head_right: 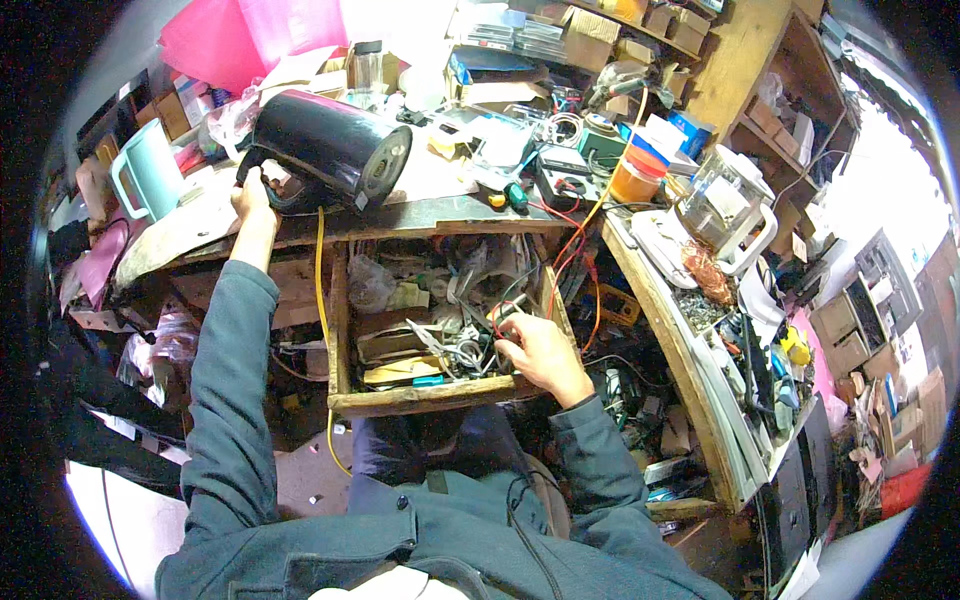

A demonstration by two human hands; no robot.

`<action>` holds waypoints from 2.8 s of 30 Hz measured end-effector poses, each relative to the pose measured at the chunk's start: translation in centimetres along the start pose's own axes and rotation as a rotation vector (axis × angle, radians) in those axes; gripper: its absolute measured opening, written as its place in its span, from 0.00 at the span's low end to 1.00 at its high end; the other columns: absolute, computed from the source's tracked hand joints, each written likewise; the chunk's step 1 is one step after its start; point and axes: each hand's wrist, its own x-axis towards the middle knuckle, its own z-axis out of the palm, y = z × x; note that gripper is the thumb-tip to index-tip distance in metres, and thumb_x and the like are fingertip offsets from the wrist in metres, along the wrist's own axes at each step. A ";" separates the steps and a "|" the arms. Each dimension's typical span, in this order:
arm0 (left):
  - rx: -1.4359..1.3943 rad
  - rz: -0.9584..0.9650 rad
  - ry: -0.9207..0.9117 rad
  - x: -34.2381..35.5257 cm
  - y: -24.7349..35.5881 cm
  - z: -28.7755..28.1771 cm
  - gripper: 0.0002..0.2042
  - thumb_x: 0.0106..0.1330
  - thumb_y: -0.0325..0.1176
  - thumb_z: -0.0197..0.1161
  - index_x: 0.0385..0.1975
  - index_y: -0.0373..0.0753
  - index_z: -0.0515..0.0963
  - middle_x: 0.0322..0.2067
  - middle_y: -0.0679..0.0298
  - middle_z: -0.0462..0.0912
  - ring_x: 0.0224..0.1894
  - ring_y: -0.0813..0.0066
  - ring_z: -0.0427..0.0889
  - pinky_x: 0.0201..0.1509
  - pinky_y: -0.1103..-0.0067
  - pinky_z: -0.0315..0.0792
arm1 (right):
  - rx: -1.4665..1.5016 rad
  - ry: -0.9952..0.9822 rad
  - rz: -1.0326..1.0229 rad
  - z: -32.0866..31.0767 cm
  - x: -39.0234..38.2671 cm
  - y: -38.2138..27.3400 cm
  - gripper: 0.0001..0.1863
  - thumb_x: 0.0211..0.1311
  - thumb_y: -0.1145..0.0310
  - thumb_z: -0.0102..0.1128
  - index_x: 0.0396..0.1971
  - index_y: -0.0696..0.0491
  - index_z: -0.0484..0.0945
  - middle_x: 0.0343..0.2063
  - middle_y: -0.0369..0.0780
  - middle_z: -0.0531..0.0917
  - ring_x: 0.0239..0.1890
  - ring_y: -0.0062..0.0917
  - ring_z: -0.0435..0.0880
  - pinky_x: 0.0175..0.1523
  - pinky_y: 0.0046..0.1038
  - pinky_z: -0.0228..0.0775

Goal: The person disassembles a circular appliance base, uses a screwdriver to remove a screw, and reassembles the base. They then handle a small white electrical component and test a black cylindrical device with multimeter probes.

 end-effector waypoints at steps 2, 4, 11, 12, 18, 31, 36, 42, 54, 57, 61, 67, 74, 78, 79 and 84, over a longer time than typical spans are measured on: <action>0.051 0.002 -0.009 0.2 -1.2 0.9 0.14 0.66 0.33 0.64 0.46 0.29 0.76 0.34 0.52 0.83 0.28 0.62 0.85 0.28 0.66 0.81 | -0.038 0.004 -0.026 -0.5 -0.6 0.0 0.13 0.62 0.66 0.71 0.41 0.58 0.82 0.34 0.47 0.87 0.39 0.41 0.88 0.45 0.37 0.78; 0.281 0.156 0.070 5.1 -3.3 -1.0 0.12 0.66 0.32 0.66 0.41 0.29 0.78 0.33 0.56 0.84 0.28 0.65 0.84 0.30 0.69 0.81 | 0.034 -0.032 -0.002 -0.7 0.1 -1.5 0.12 0.62 0.67 0.71 0.41 0.57 0.82 0.33 0.48 0.86 0.38 0.39 0.88 0.44 0.37 0.78; 1.145 0.908 0.040 1.4 -3.3 -2.3 0.31 0.65 0.44 0.70 0.65 0.35 0.72 0.57 0.39 0.80 0.61 0.43 0.79 0.68 0.57 0.69 | 0.022 0.038 -0.137 1.2 1.4 1.1 0.11 0.61 0.69 0.69 0.40 0.58 0.84 0.32 0.44 0.87 0.35 0.32 0.86 0.44 0.33 0.78; 1.181 1.080 0.018 -0.4 -2.7 -2.3 0.32 0.64 0.46 0.71 0.65 0.36 0.72 0.60 0.36 0.77 0.64 0.41 0.75 0.72 0.55 0.65 | -0.003 0.044 -0.116 1.3 1.5 1.1 0.11 0.61 0.68 0.70 0.39 0.58 0.83 0.31 0.47 0.87 0.36 0.40 0.88 0.45 0.36 0.79; 1.012 1.126 -0.647 -7.0 1.1 -2.5 0.17 0.71 0.44 0.65 0.49 0.37 0.84 0.49 0.49 0.85 0.55 0.49 0.81 0.63 0.61 0.72 | -0.091 0.084 0.047 1.6 1.1 1.5 0.08 0.62 0.69 0.68 0.37 0.57 0.85 0.31 0.48 0.89 0.37 0.41 0.90 0.44 0.38 0.81; 1.347 1.301 -0.639 -6.9 -0.8 -1.8 0.12 0.60 0.22 0.60 0.45 0.32 0.79 0.44 0.46 0.81 0.48 0.44 0.79 0.54 0.54 0.73 | -0.647 -0.050 0.193 2.1 1.7 1.7 0.32 0.47 0.64 0.80 0.51 0.51 0.71 0.33 0.50 0.87 0.42 0.49 0.88 0.45 0.48 0.78; 1.336 1.219 -0.636 -6.4 -0.1 -2.2 0.14 0.62 0.22 0.54 0.46 0.29 0.79 0.46 0.44 0.81 0.51 0.41 0.78 0.59 0.55 0.72 | -0.675 -0.006 0.094 1.8 3.3 3.2 0.25 0.54 0.65 0.73 0.49 0.51 0.72 0.32 0.52 0.87 0.41 0.50 0.88 0.45 0.49 0.79; 1.224 1.173 -0.661 -2.8 -2.8 -5.0 0.21 0.61 0.20 0.55 0.56 0.28 0.74 0.48 0.40 0.78 0.52 0.38 0.77 0.58 0.54 0.73 | -0.554 0.091 0.169 1.8 2.4 3.7 0.16 0.58 0.62 0.72 0.40 0.54 0.78 0.31 0.52 0.87 0.39 0.50 0.88 0.44 0.50 0.80; 1.033 0.991 -0.710 -4.5 -0.7 -4.2 0.27 0.58 0.25 0.70 0.60 0.32 0.73 0.51 0.43 0.80 0.55 0.41 0.79 0.60 0.59 0.74 | -0.393 0.390 -0.118 -2.4 10.6 -0.6 0.09 0.63 0.63 0.68 0.34 0.53 0.82 0.30 0.46 0.87 0.36 0.44 0.88 0.41 0.43 0.79; 1.006 1.006 -0.723 -4.8 -0.4 -4.1 0.32 0.57 0.31 0.75 0.63 0.32 0.73 0.53 0.44 0.80 0.56 0.44 0.81 0.62 0.60 0.76 | -0.400 0.410 -0.219 -2.3 14.0 -1.5 0.09 0.64 0.63 0.67 0.39 0.51 0.82 0.30 0.44 0.86 0.36 0.43 0.87 0.41 0.41 0.79; 1.001 0.927 -0.739 -5.2 -0.1 -4.1 0.33 0.53 0.30 0.77 0.61 0.32 0.74 0.53 0.46 0.81 0.58 0.45 0.80 0.64 0.61 0.74 | -0.566 0.417 -0.399 -1.5 18.3 -1.6 0.10 0.65 0.64 0.66 0.44 0.47 0.83 0.34 0.41 0.86 0.37 0.39 0.88 0.43 0.37 0.80; 0.929 0.860 -0.722 -6.0 0.5 -3.9 0.30 0.53 0.30 0.76 0.59 0.33 0.76 0.55 0.48 0.81 0.59 0.48 0.80 0.67 0.63 0.73 | -0.813 0.474 -0.278 -2.2 23.3 0.2 0.09 0.65 0.66 0.63 0.41 0.53 0.82 0.35 0.45 0.86 0.37 0.40 0.89 0.41 0.39 0.82; 0.938 0.776 -0.720 -5.7 0.2 -3.6 0.27 0.54 0.32 0.76 0.54 0.33 0.78 0.52 0.48 0.82 0.57 0.48 0.81 0.64 0.63 0.75 | -0.825 0.404 -0.155 -3.3 25.3 0.1 0.19 0.62 0.51 0.66 0.31 0.55 0.86 0.30 0.48 0.88 0.33 0.43 0.91 0.39 0.42 0.83; 0.958 0.844 -0.698 -5.7 1.2 -4.2 0.25 0.53 0.34 0.76 0.52 0.35 0.79 0.49 0.49 0.83 0.56 0.48 0.80 0.64 0.61 0.75 | -0.872 0.414 -0.135 -2.4 25.7 -0.5 0.20 0.61 0.51 0.65 0.36 0.56 0.86 0.35 0.50 0.88 0.37 0.45 0.90 0.41 0.44 0.83; 1.007 0.859 -0.673 -5.1 1.3 -4.9 0.25 0.53 0.34 0.76 0.52 0.35 0.80 0.49 0.49 0.83 0.54 0.48 0.80 0.63 0.61 0.74 | -0.799 0.396 -0.210 -1.9 25.7 -1.7 0.17 0.61 0.54 0.64 0.36 0.55 0.85 0.37 0.50 0.87 0.39 0.46 0.89 0.44 0.45 0.81; 1.078 0.816 -0.700 -5.7 -0.5 -4.1 0.28 0.53 0.44 0.75 0.51 0.35 0.77 0.49 0.46 0.78 0.55 0.44 0.76 0.62 0.58 0.73 | -0.754 0.267 -0.113 -3.0 24.6 -1.6 0.15 0.66 0.65 0.59 0.51 0.49 0.83 0.43 0.49 0.88 0.46 0.46 0.87 0.52 0.44 0.79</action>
